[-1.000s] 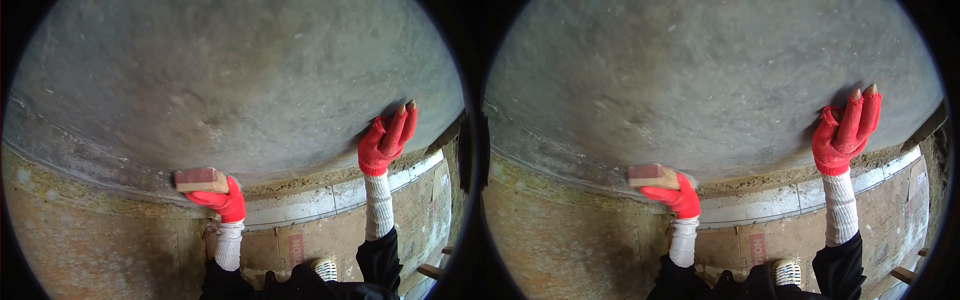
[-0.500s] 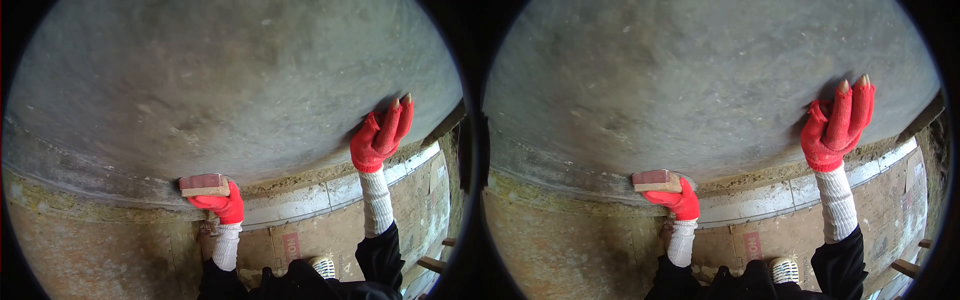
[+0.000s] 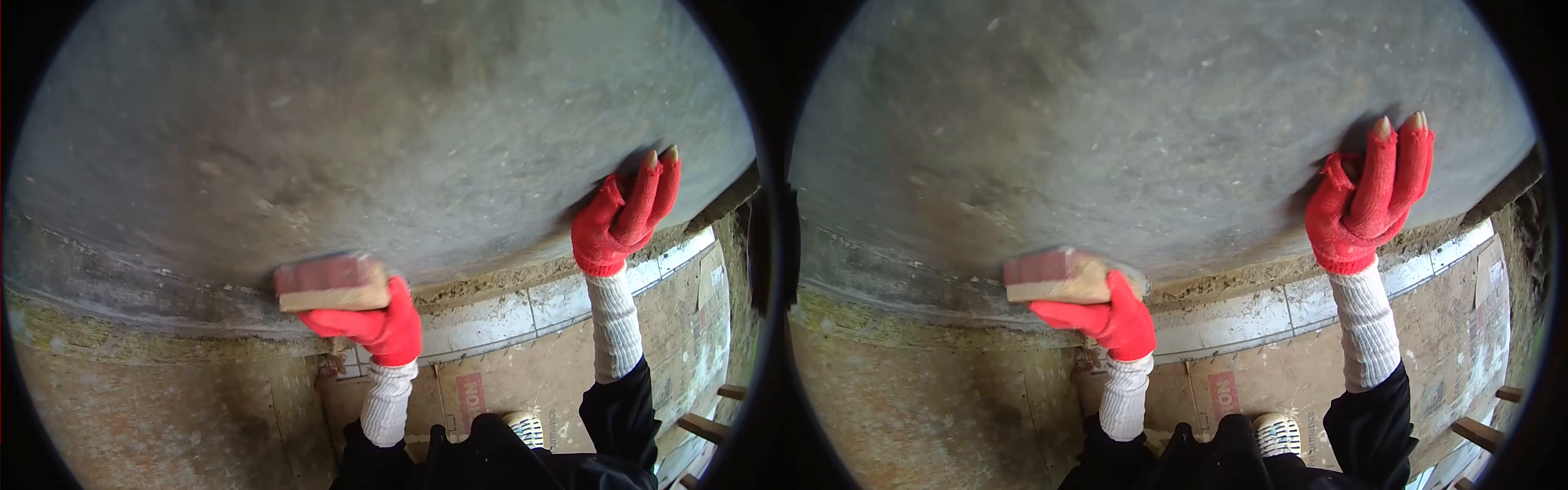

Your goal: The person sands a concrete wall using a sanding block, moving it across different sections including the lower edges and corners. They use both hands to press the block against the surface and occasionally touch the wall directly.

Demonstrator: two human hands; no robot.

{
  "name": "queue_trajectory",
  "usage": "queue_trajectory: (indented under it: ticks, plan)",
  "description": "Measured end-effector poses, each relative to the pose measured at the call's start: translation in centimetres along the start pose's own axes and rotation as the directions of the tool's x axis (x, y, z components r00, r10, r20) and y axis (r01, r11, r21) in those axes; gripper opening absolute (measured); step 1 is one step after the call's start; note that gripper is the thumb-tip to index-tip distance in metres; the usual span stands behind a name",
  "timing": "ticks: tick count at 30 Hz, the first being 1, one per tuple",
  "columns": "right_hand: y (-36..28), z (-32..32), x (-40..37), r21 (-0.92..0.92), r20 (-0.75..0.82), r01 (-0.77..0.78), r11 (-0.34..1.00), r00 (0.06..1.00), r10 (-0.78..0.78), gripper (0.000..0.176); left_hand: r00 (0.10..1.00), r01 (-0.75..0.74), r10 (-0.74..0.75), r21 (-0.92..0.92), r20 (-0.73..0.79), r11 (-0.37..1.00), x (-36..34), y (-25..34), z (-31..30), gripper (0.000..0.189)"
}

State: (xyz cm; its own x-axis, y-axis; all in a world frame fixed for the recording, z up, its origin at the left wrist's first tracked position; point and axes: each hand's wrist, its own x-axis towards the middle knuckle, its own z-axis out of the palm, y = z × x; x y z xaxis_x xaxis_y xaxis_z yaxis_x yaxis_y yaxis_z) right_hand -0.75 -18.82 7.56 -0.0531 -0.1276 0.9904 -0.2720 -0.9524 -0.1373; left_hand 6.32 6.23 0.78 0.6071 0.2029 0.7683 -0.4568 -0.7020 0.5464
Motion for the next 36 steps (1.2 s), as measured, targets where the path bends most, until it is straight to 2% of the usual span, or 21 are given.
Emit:
queue_trajectory:
  ticks: [1, 4, 5, 8, 10, 12, 13, 14, 16, 18, 20, 22, 24, 25, 26, 28, 30, 32, 34, 35, 36]
  plan:
    - [-0.1, -0.1, -0.1, -0.016, 0.004, -0.013, 1.000, 1.000, 0.013, 0.045, 0.977, -0.187, 0.194, 0.083, -0.087, 0.979, 0.6, 0.9, 0.3, 0.104]
    - [0.2, 0.4, -0.4, 0.020, -0.033, -0.003, 1.000, 0.999, 0.004, 0.043, 0.957, -0.285, 0.288, 0.061, -0.031, 0.956, -1.4, -2.0, 1.1, 0.109]
    - [0.1, 0.2, -0.2, 0.005, -0.020, 0.001, 1.000, 1.000, -0.001, 0.042, 0.983, -0.164, 0.160, 0.044, 0.089, 0.985, -3.5, -3.2, 1.1, 0.114]
    - [0.1, 0.0, 0.2, -0.016, 0.008, 0.072, 0.997, 0.997, -0.072, 0.043, 0.989, -0.101, 0.100, 0.000, 0.111, 0.995, -5.2, -4.5, 1.4, 0.117]
    - [0.1, -0.7, -0.3, -0.017, 0.071, 0.075, 0.997, 0.995, -0.073, 0.045, 0.989, 0.009, 0.009, -0.119, 0.150, 0.993, -2.7, -0.2, -0.2, 0.117]
    - [0.3, -0.3, -0.2, 0.003, 0.044, 0.019, 1.000, 0.999, -0.019, 0.046, 0.967, -0.255, 0.255, 0.084, 0.013, 0.963, 0.1, 2.9, -0.1, 0.116]
    - [0.3, -0.2, 0.0, -0.008, 0.033, 0.047, 0.999, 0.998, -0.046, 0.046, 0.960, -0.280, 0.280, 0.022, 0.006, 0.960, 0.6, 3.3, -0.2, 0.118]
    - [0.3, 0.1, 0.1, -0.006, 0.019, 0.050, 0.999, 0.999, -0.050, 0.046, 0.959, -0.284, 0.284, 0.020, -0.009, 0.959, -0.8, 1.8, 0.6, 0.118]
    - [0.5, -0.1, -0.1, 0.010, 0.028, 0.075, 0.997, 0.997, -0.075, 0.045, 0.992, 0.013, 0.006, -0.146, 0.128, 0.989, -6.0, -3.2, 2.4, 0.122]
    - [0.5, -0.7, -0.5, 0.030, 0.073, 0.078, 0.997, 0.994, -0.080, 0.047, 0.979, -0.078, 0.111, -0.191, 0.170, 0.978, -6.2, -2.7, 2.5, 0.129]
    - [0.1, -2.0, -1.8, 0.127, 0.104, 0.210, 0.969, 0.969, -0.224, 0.053, 0.983, -0.177, 0.180, -0.055, 0.043, 0.983, -6.5, -2.0, 2.5, 0.131]
    - [-0.8, -3.6, -7.0, 0.429, 0.260, 0.200, 0.881, 0.907, -0.332, 0.054, 0.992, -0.069, 0.074, -0.058, 0.102, 0.996, -5.1, 2.5, 1.4, 0.129]
    - [-5.0, -5.7, -8.7, 0.543, 0.580, 0.047, 0.838, 0.701, -0.415, 0.051, 0.946, 0.317, -0.250, -0.419, 0.208, 0.851, -4.8, 5.9, 0.9, 0.124]
    - [-6.1, -5.4, -9.1, 0.608, 0.522, 0.029, 0.793, 0.739, -0.426, 0.046, 0.824, 0.562, -0.447, -0.407, 0.348, 0.720, -4.2, 8.3, -0.5, 0.110]
    - [-7.0, -5.0, -9.5, 0.668, 0.461, 0.011, 0.744, 0.779, -0.426, 0.042, 0.828, 0.557, -0.444, -0.414, 0.343, 0.720, -4.2, 9.1, -1.1, 0.110]
    - [-8.8, -4.8, -9.1, 0.497, 0.487, 0.062, 0.865, 0.805, -0.338, 0.040, 0.661, 0.751, -0.496, -0.492, 0.563, 0.441, -4.1, 9.8, -2.6, 0.095]
    - [-10.1, -4.3, -6.9, 0.364, 0.424, 0.105, 0.926, 0.866, -0.265, 0.043, 0.613, 0.779, -0.452, -0.399, 0.648, 0.484, -4.1, 9.7, -4.2, 0.075]
    - [-10.1, -3.1, -7.0, 0.328, 0.381, 0.132, 0.935, 0.888, -0.259, 0.050, 0.699, 0.604, -0.270, -0.344, 0.663, 0.719, -4.5, 8.3, -4.7, 0.069]
    - [-8.5, -2.8, -7.3, 0.293, 0.310, 0.338, 0.894, 0.851, -0.424, 0.053, 0.678, 0.697, -0.318, -0.442, 0.663, 0.565, -3.9, 7.7, -5.8, 0.080]
    - [-7.0, -3.3, -6.9, 0.250, 0.304, 0.383, 0.889, 0.841, -0.448, 0.054, 0.685, 0.577, -0.192, -0.361, 0.703, 0.733, -3.9, 6.6, -6.7, 0.077]
    - [-5.1, -4.0, -8.0, 0.252, 0.365, 0.194, 0.948, 0.888, -0.279, 0.055, 0.662, 0.408, -0.061, -0.291, 0.747, 0.865, -3.5, 5.3, -7.6, 0.075]
